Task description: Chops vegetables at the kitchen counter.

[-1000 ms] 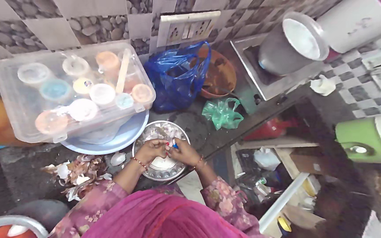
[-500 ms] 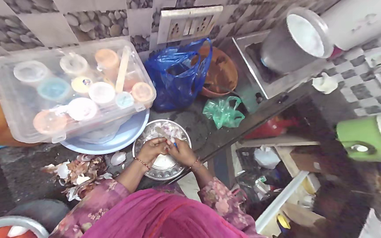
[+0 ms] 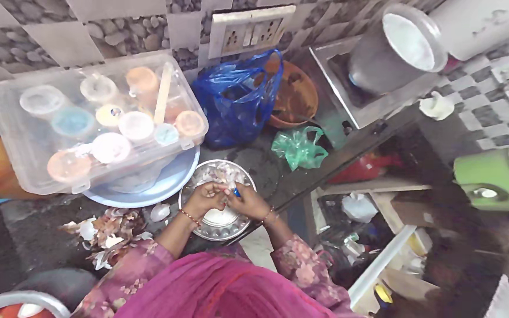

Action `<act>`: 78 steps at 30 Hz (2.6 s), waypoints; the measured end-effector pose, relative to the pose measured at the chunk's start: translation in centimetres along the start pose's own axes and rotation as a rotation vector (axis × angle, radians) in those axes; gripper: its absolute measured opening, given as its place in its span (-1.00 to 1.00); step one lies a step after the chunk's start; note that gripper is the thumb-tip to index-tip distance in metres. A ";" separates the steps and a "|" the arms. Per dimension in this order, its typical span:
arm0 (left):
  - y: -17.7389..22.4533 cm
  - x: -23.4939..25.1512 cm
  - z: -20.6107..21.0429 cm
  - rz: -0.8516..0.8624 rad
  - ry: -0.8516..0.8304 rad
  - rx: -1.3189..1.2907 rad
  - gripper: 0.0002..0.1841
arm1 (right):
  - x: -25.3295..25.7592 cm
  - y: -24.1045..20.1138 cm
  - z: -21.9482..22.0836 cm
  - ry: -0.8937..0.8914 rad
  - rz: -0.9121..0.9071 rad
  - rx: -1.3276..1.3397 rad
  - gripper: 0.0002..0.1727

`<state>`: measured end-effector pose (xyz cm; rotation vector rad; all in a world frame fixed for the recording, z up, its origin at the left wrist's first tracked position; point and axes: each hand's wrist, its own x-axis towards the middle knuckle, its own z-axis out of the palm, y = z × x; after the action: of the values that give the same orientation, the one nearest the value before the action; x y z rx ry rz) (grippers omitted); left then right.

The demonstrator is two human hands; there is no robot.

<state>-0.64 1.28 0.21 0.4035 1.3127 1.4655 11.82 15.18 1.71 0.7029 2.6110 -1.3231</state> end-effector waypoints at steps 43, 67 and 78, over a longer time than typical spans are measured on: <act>4.0 -29.6 -13.4 0.467 0.671 0.923 -0.46 | -2.7 -7.7 -2.5 0.434 0.099 -0.656 -0.52; -1.2 -39.2 -15.9 0.059 0.989 0.882 -0.65 | -1.9 -4.3 5.5 -0.232 -0.118 -0.399 -0.49; 3.2 -33.2 -16.5 -0.251 0.292 1.338 -0.65 | -7.5 -6.4 1.1 0.146 -0.372 -0.457 -0.60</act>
<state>-3.19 -34.49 10.23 0.8327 2.3688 0.2473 15.39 8.50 8.08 0.2572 3.1079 -0.7009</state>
